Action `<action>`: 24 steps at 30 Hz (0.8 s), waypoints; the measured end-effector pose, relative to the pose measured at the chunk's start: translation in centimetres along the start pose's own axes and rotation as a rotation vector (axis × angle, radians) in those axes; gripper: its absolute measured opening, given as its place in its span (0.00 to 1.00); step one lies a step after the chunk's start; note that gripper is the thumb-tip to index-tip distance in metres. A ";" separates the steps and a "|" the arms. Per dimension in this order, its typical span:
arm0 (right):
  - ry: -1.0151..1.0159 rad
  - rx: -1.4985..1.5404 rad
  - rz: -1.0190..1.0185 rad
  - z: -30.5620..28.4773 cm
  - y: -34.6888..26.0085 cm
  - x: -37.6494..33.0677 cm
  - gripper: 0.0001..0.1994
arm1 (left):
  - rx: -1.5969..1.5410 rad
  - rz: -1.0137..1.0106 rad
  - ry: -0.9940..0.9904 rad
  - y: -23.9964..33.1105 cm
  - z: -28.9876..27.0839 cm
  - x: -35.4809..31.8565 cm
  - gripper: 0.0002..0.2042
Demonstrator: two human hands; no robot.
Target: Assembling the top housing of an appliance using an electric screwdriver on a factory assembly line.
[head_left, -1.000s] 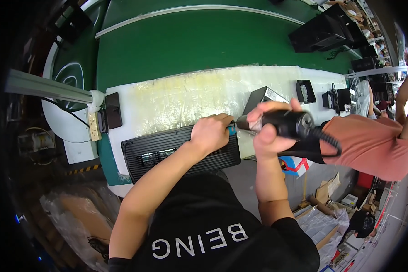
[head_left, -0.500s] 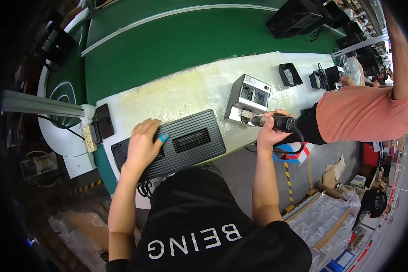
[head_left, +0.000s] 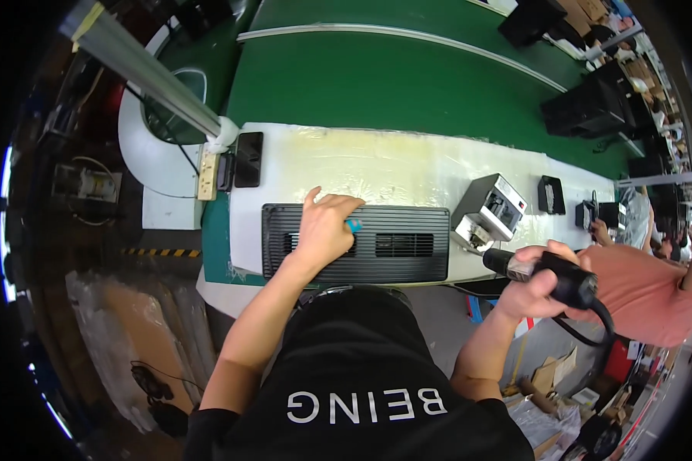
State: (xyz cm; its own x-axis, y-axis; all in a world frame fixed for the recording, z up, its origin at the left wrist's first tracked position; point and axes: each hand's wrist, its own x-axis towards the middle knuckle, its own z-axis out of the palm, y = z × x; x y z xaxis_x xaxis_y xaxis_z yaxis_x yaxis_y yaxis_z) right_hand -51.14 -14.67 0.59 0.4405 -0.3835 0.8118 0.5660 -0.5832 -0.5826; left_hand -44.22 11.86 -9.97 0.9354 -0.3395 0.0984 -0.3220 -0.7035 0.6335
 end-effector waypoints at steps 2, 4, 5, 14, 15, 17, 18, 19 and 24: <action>0.012 0.037 -0.053 3.5 -2.4 1.6 0.34 | -0.007 -0.008 0.023 -0.2 0.2 -0.1 0.15; -0.010 0.146 -0.054 7.1 -3.9 1.9 0.34 | -0.016 -0.017 0.047 -0.4 0.2 -0.2 0.15; -0.011 0.180 -0.011 8.8 -4.4 1.6 0.33 | -0.012 -0.005 0.053 -0.5 0.1 -0.1 0.15; -0.338 0.673 0.106 15.5 -2.3 -2.1 0.34 | -0.020 -0.009 0.055 -0.5 0.1 -0.2 0.14; -0.358 0.682 0.140 15.5 -2.2 -2.4 0.35 | -0.025 -0.013 0.056 -0.5 0.1 -0.2 0.14; -0.419 0.664 0.142 15.6 -1.5 -3.1 0.36 | -0.017 -0.004 0.047 -0.6 0.2 -0.3 0.15; -0.474 0.648 0.141 15.6 -1.2 -3.4 0.36 | -0.020 -0.005 0.044 -0.7 0.3 -0.2 0.15; -0.481 0.717 0.201 15.6 -1.4 -3.6 0.37 | -0.014 0.002 0.054 -0.8 0.3 -0.2 0.16; -0.399 0.641 0.226 16.8 -1.9 -4.0 0.36 | -0.004 0.012 0.048 -0.8 0.1 0.0 0.17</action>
State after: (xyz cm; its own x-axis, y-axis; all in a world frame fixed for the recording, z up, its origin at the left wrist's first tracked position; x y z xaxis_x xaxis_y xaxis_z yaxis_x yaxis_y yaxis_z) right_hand -42.26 0.00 -2.27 0.7411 -0.0871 0.6657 0.6707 0.0515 -0.7399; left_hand -44.01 12.34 -10.60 0.9376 -0.3172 0.1424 -0.3323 -0.6972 0.6351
